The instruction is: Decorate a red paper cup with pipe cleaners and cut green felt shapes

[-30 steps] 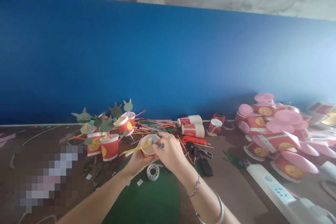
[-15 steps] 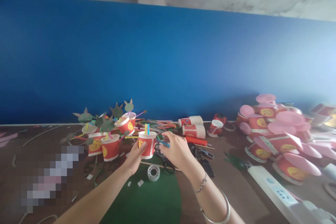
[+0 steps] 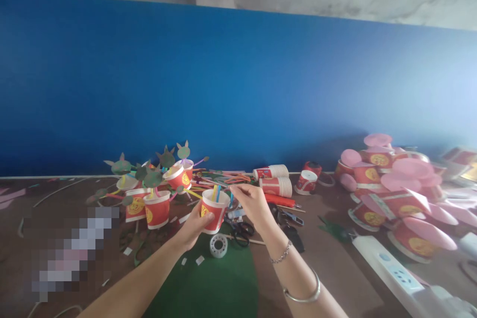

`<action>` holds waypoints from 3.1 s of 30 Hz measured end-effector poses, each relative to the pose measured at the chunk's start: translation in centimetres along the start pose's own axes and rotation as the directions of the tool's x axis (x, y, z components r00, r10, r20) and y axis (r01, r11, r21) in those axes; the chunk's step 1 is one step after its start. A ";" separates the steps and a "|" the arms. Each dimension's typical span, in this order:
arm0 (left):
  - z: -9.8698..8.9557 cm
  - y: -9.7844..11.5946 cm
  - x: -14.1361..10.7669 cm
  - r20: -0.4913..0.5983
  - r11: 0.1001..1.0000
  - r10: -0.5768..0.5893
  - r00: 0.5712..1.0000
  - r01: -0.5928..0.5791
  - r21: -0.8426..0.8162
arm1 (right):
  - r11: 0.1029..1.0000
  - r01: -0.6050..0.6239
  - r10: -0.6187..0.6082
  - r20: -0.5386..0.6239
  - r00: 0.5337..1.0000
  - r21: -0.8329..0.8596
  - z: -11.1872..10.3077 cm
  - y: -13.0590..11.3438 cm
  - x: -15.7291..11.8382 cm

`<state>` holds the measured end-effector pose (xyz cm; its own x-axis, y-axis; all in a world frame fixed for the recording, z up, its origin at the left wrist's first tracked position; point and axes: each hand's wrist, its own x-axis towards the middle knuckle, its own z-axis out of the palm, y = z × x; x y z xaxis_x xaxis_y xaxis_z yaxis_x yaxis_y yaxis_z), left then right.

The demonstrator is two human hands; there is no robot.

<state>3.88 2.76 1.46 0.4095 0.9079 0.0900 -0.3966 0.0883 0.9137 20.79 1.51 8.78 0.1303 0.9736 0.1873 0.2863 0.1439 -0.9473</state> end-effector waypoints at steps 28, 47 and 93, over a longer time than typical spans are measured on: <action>0.1 1.2 1.0 -0.324 0.972 0.227 0.919 -0.234 0.015 | 0.986 0.133 -0.123 0.104 0.987 -0.095 0.1 1.3 0.5; 1.6 3.5 0.3 -0.090 0.909 0.201 0.975 -0.152 0.387 | 0.851 0.423 -0.311 0.351 0.883 -0.310 0.2 -0.2 -1.1; -1.2 0.3 -4.7 0.411 -0.035 0.379 0.829 -0.432 0.901 | 0.976 0.178 -0.162 0.130 0.978 -0.128 7.6 4.8 5.5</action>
<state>0.85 -0.98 0.86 0.5269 0.6172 0.5843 0.5775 -0.7644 0.2866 15.65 8.92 3.32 -0.0423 0.9522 0.3027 0.4241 0.2914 -0.8575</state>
